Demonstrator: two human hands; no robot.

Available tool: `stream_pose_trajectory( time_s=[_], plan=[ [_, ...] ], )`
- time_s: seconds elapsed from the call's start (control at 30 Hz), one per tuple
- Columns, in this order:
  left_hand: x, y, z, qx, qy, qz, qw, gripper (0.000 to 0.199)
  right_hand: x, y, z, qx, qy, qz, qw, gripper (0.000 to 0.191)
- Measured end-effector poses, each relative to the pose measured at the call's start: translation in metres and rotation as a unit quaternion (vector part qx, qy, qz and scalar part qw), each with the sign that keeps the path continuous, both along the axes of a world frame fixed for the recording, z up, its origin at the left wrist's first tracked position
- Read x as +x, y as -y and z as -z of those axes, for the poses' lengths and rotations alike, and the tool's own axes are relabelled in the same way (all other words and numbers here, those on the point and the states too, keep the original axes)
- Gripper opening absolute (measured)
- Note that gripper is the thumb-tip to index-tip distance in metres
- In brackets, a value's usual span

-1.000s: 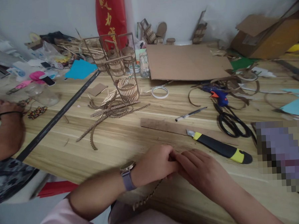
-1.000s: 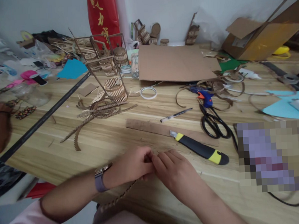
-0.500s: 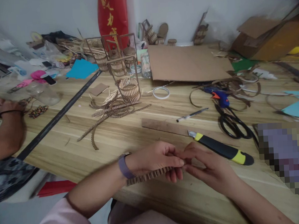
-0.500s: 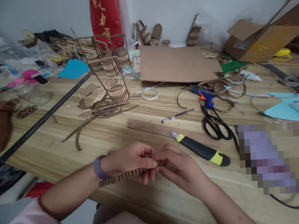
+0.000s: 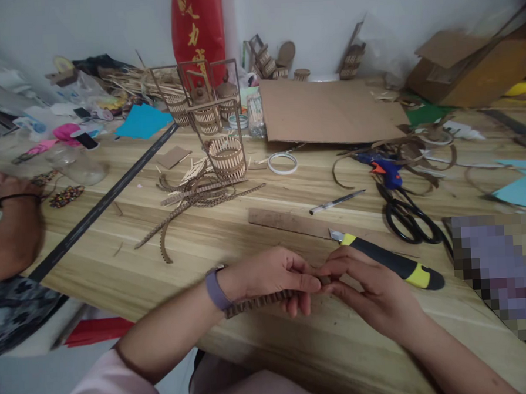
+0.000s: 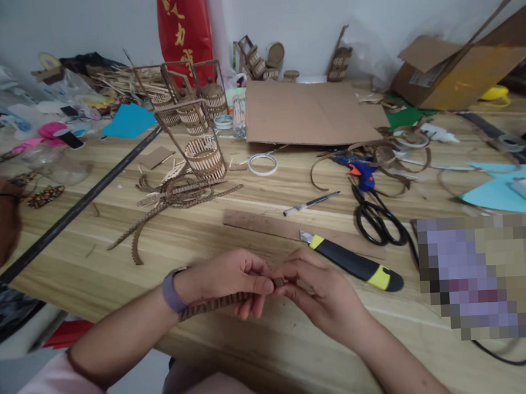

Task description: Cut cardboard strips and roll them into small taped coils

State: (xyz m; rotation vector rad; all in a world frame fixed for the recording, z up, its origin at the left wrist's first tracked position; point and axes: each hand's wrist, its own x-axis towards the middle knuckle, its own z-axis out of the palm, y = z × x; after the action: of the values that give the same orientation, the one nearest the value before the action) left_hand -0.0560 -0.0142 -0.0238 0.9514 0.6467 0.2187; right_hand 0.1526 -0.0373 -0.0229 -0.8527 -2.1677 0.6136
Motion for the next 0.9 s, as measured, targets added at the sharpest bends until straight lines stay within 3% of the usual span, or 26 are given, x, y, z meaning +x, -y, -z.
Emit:
stream_pose_trajectory(
  time_s=[0.3, 0.5, 0.63, 0.73, 0.9],
  plan=[
    [0.007, 0.006, 0.003, 0.063, -0.094, -0.066, 0.991, 0.030, -0.003, 0.008, 0.015, 0.172, 0.164, 0.034, 0.971, 0.024],
    [0.013, 0.018, 0.008, 0.171, -0.162, -0.099, 0.967, 0.016, -0.007, 0.013, 0.023, 0.195, 0.197, 0.044, 0.960, 0.026],
    [0.010, 0.020, 0.002, 0.194, -0.165, -0.111, 0.961, 0.014, -0.008, 0.011, 0.017, 0.120, 0.130, 0.047, 0.983, 0.023],
    [0.007, 0.014, -0.004, 0.140, -0.107, -0.081, 0.981, 0.020, -0.007, 0.010, 0.010, 0.022, 0.064, 0.043, 0.997, 0.017],
    [0.002, 0.004, -0.003, 0.089, -0.024, -0.042, 0.995, 0.042, -0.005, 0.007, -0.001, -0.071, 0.032, 0.053, 0.996, 0.015]
  ],
)
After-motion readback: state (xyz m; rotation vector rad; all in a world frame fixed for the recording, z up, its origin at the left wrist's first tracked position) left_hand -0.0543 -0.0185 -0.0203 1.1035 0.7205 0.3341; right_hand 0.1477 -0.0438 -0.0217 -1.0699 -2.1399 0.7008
